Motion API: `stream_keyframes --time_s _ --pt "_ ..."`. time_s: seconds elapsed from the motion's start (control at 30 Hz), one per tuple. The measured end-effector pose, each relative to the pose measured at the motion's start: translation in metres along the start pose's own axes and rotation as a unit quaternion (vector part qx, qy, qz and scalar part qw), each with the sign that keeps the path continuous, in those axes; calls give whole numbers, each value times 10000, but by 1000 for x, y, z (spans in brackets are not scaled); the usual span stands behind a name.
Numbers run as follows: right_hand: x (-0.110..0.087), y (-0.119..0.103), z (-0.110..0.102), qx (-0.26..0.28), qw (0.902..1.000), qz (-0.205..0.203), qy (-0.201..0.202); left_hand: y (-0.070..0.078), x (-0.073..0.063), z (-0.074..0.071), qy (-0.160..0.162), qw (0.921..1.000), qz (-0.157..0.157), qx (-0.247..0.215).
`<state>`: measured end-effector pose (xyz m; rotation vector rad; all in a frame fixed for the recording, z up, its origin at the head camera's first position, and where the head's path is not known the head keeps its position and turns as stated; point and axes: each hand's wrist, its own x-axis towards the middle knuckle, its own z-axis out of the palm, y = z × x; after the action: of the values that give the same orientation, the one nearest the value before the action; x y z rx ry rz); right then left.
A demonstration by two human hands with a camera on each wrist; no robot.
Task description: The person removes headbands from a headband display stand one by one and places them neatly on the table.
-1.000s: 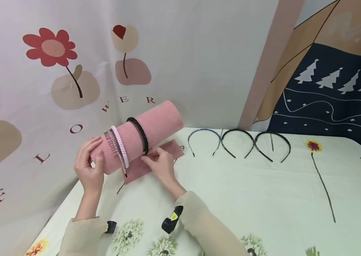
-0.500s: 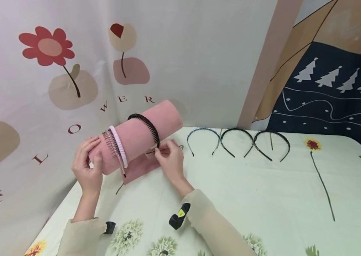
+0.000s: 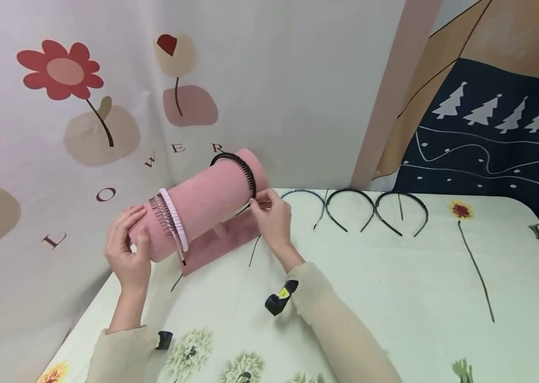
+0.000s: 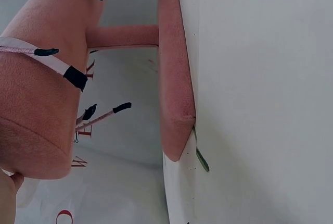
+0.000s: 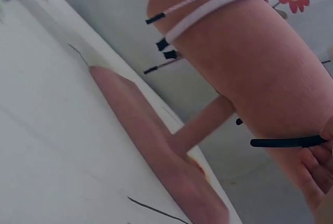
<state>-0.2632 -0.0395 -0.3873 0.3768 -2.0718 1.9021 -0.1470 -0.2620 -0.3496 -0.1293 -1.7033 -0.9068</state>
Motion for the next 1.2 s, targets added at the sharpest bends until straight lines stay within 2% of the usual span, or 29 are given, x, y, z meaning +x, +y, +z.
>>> stream_keyframes --time_s 0.2,0.57,0.83,1.2 --pt "16 2 -16 -301 9993 165 139 -1 2 5 -42 9999 28 -94" --pt "36 5 -30 -174 9970 711 240 0 1 2 48 10000 0 -56" --pt "45 12 -39 -292 9965 695 375 0 0 1 49 10000 -5 -55" --pt "57 18 -45 -239 9937 1011 421 0 -1 2 81 10000 5 -50"
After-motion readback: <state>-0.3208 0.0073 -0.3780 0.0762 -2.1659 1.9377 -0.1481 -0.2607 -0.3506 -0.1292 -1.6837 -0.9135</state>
